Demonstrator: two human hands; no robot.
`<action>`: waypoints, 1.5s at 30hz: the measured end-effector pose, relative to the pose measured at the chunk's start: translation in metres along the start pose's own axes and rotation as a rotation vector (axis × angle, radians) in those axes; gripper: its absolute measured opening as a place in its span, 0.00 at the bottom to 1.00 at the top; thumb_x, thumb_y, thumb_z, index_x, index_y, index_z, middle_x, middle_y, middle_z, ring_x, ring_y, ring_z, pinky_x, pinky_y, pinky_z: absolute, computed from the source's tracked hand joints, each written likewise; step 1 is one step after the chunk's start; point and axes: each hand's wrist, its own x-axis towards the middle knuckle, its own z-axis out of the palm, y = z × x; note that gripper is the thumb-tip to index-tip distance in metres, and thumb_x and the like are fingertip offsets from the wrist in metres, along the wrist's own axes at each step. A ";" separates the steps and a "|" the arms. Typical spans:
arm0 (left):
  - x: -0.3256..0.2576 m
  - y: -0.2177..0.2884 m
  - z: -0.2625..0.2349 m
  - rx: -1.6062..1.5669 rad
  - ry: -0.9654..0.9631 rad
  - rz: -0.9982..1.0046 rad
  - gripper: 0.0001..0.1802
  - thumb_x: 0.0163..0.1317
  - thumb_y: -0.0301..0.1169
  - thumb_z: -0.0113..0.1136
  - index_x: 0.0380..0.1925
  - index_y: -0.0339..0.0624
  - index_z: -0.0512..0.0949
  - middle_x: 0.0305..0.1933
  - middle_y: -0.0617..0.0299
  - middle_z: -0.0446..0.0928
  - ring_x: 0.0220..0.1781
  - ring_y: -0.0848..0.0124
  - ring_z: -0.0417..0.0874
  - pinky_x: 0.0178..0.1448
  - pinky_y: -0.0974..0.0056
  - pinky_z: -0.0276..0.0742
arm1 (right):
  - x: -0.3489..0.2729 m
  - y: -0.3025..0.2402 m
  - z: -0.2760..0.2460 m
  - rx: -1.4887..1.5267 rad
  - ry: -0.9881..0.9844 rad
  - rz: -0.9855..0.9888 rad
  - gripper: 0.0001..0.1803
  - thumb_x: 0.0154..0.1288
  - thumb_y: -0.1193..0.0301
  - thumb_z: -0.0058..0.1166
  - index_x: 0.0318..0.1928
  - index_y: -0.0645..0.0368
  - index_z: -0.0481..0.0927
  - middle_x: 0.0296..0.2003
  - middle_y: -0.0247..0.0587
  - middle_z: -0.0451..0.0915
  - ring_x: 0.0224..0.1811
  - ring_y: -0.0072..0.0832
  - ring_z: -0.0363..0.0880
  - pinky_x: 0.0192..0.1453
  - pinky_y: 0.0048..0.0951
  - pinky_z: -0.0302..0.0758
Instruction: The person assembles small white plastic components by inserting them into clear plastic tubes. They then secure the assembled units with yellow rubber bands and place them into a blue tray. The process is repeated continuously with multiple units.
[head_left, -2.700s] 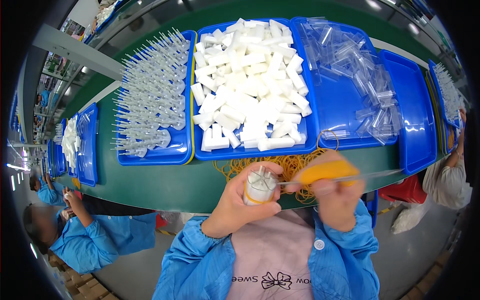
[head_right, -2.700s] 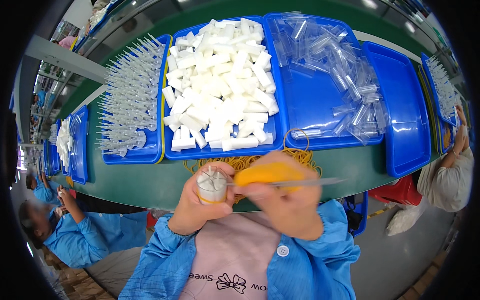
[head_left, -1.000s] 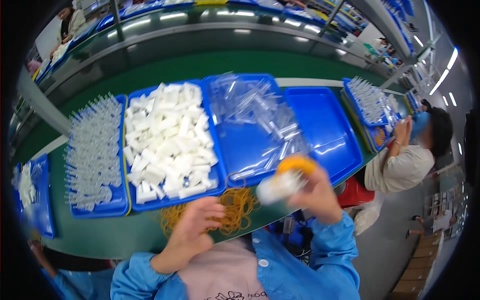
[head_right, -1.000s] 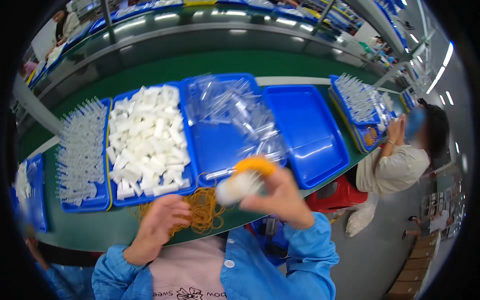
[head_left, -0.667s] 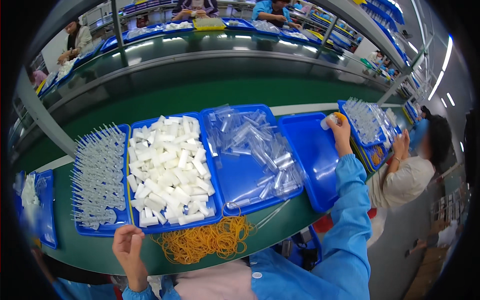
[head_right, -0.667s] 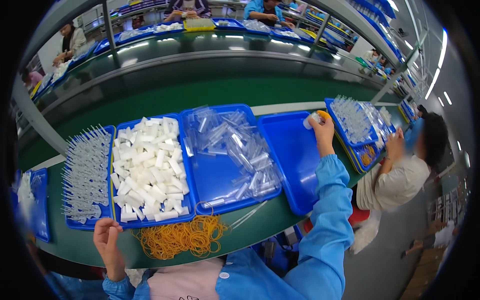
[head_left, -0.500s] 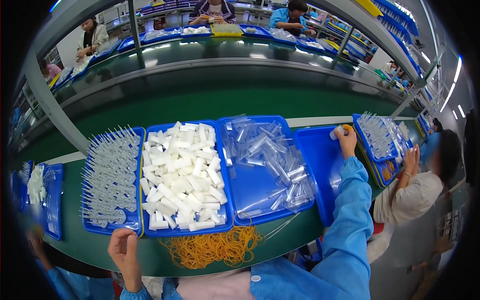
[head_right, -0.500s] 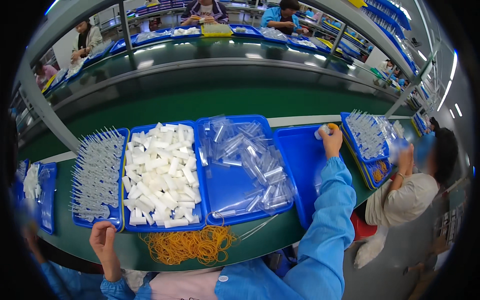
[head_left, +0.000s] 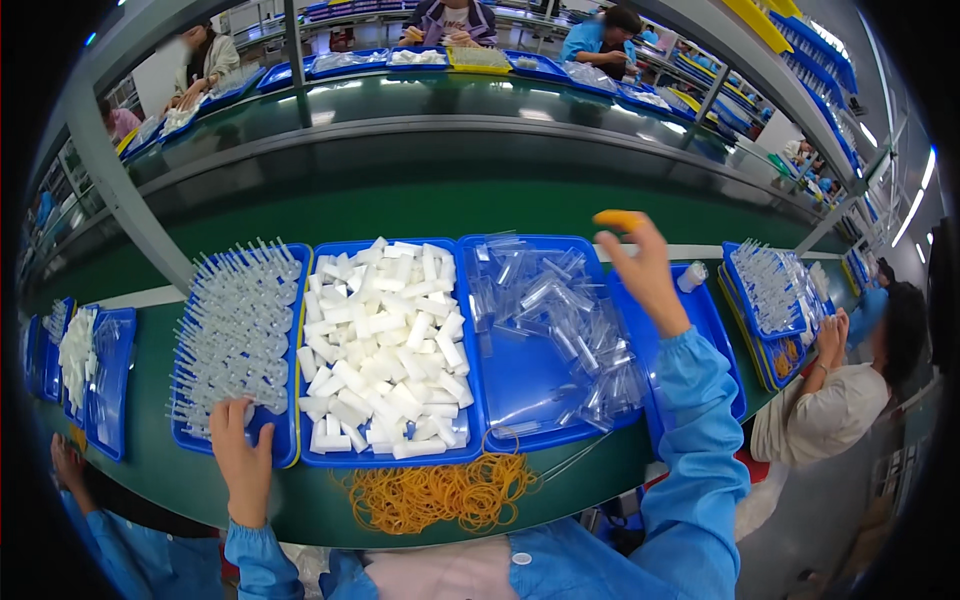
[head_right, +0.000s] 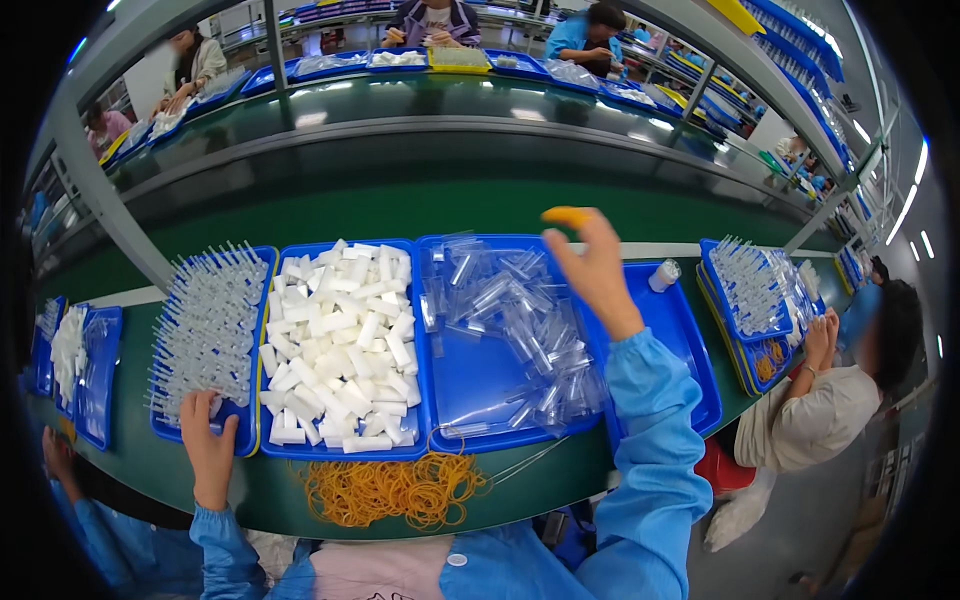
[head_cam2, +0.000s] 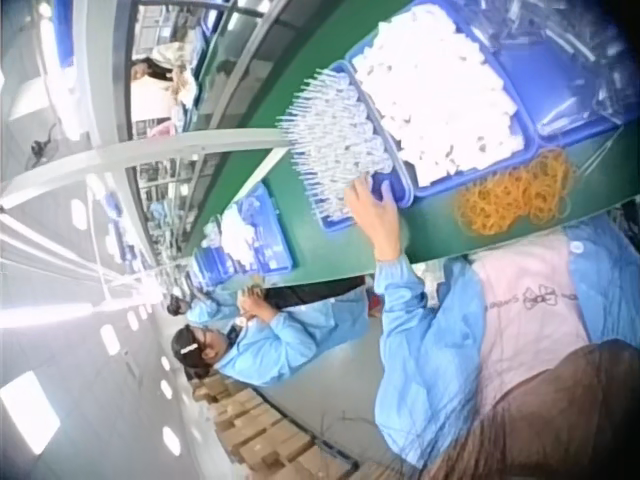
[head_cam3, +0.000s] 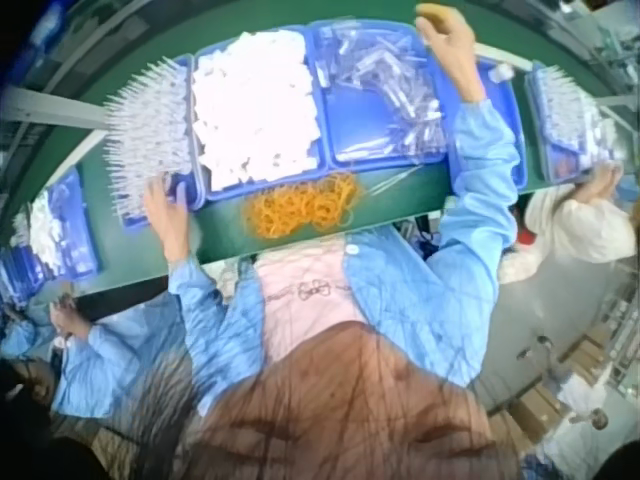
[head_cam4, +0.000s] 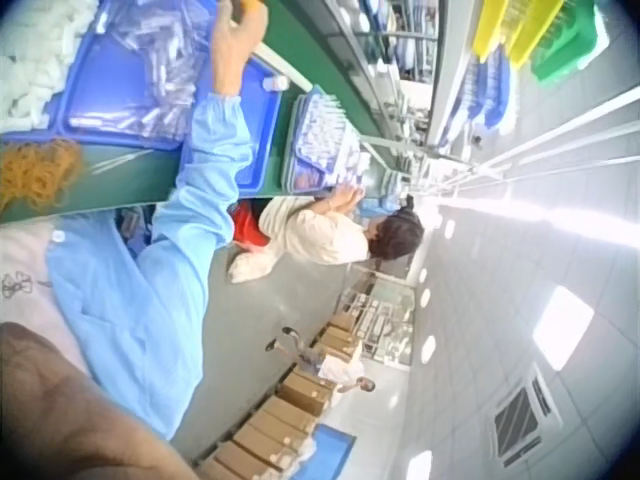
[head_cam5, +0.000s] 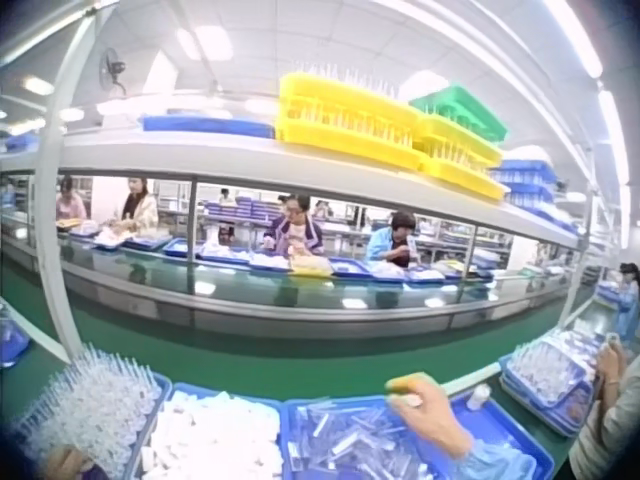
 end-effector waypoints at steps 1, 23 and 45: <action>0.000 -0.005 0.000 0.035 0.029 0.016 0.19 0.47 0.18 0.59 0.43 0.38 0.73 0.40 0.52 0.71 0.43 0.55 0.73 0.46 0.58 0.69 | 0.005 -0.018 0.017 0.084 -0.129 -0.047 0.21 0.56 0.69 0.59 0.51 0.55 0.75 0.46 0.42 0.76 0.49 0.35 0.74 0.52 0.32 0.70; -0.057 0.005 -0.049 -1.207 0.176 -0.499 0.15 0.59 0.22 0.55 0.46 0.35 0.70 0.41 0.60 0.74 0.41 0.73 0.77 0.45 0.68 0.75 | -0.024 -0.109 0.101 -0.087 -0.456 -0.107 0.13 0.53 0.68 0.58 0.40 0.53 0.82 0.45 0.41 0.76 0.52 0.40 0.71 0.55 0.52 0.64; -0.072 0.057 -0.026 -1.442 -0.396 -0.328 0.09 0.52 0.24 0.64 0.29 0.36 0.72 0.35 0.60 0.67 0.33 0.71 0.77 0.41 0.66 0.79 | -0.111 -0.206 0.009 0.784 -0.386 0.401 0.08 0.62 0.75 0.51 0.41 0.65 0.77 0.34 0.35 0.73 0.35 0.22 0.72 0.40 0.22 0.70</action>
